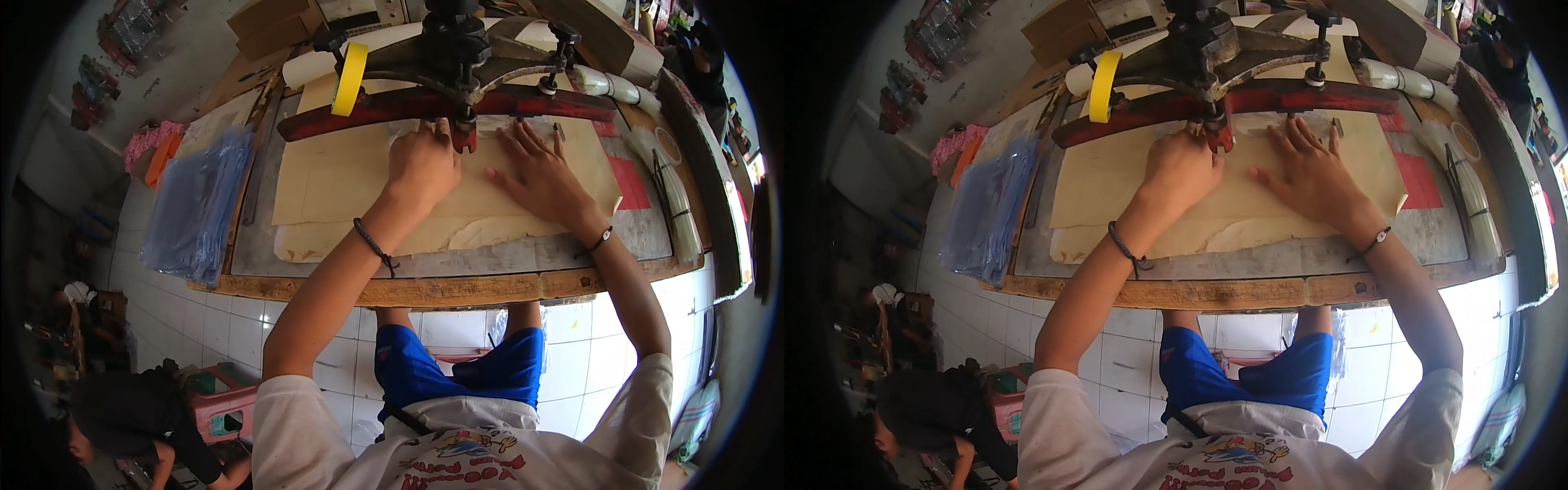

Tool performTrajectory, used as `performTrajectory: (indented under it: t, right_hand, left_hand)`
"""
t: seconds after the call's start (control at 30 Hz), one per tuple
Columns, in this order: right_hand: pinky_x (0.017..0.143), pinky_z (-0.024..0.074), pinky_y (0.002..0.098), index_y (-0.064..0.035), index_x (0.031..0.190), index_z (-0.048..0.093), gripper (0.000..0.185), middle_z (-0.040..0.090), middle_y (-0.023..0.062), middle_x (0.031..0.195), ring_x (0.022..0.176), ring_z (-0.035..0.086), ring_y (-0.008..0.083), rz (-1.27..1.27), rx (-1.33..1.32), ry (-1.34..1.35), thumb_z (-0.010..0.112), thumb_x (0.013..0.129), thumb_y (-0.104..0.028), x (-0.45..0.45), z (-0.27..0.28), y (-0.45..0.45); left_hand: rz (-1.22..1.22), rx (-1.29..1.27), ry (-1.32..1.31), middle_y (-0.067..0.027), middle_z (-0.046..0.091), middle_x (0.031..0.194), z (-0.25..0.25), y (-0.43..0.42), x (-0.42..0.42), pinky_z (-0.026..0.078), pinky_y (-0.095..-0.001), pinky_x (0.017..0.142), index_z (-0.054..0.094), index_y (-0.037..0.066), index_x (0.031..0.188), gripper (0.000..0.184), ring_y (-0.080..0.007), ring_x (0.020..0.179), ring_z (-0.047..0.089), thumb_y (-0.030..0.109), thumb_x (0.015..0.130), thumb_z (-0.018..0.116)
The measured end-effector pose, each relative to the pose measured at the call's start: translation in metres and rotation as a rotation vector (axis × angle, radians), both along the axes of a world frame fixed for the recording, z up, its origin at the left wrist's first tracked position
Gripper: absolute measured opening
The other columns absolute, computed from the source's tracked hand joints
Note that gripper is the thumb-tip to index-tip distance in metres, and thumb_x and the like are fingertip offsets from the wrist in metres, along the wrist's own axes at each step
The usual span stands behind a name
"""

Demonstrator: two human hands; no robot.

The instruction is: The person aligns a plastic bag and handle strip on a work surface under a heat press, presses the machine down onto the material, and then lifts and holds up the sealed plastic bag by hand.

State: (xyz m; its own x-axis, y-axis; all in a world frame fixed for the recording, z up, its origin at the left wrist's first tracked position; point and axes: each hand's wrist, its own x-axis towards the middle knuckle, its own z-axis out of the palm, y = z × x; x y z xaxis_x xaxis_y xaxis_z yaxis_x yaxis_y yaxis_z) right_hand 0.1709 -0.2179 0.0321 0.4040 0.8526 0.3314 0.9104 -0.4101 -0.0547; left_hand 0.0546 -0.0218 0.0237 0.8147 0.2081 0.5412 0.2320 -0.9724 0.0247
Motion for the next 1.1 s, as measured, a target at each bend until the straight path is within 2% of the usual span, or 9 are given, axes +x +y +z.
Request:
performTrajectory:
  t: [0.43, 0.53, 1.1]
  right_hand:
    - [0.122, 0.0155, 0.0673, 0.0023, 0.150, 0.045, 0.082, 0.043, 0.0281, 0.155, 0.152, 0.033, 0.0376, -0.009, -0.023, 0.034, 0.048, 0.101, -0.062, 0.001, 0.001, 0.000]
    - [0.122, 0.0158, 0.0670, 0.0019, 0.151, 0.045, 0.081, 0.043, 0.0277, 0.156, 0.152, 0.033, 0.0375, -0.002, -0.031, 0.062, 0.048, 0.101, -0.062, 0.002, 0.003, -0.002]
    - [0.121, 0.0190, 0.0667, 0.0032, 0.149, 0.047, 0.081, 0.045, 0.0265, 0.155, 0.150, 0.036, 0.0376, 0.010, -0.030, 0.003, 0.052, 0.100, -0.062, 0.001, 0.004, 0.001]
  left_hand:
    - [0.016, 0.006, -0.074, -0.0208, 0.071, 0.090, 0.000, -0.007, -0.003, 0.060, -0.0474, 0.066, 0.066, -0.001, 0.098, 0.027, -0.0380, 0.071, 0.071, 0.019, 0.080, 0.066]
    - [0.033, -0.031, 0.010, -0.0210, 0.070, 0.092, 0.006, -0.011, -0.006, 0.060, -0.0473, 0.066, 0.066, -0.002, 0.099, 0.028, -0.0380, 0.072, 0.072, 0.020, 0.080, 0.067]
    - [0.009, 0.020, -0.008, -0.0213, 0.071, 0.090, 0.002, -0.003, 0.000, 0.060, -0.0460, 0.060, 0.067, 0.001, 0.095, 0.023, -0.0367, 0.066, 0.071, 0.019, 0.082, 0.067]
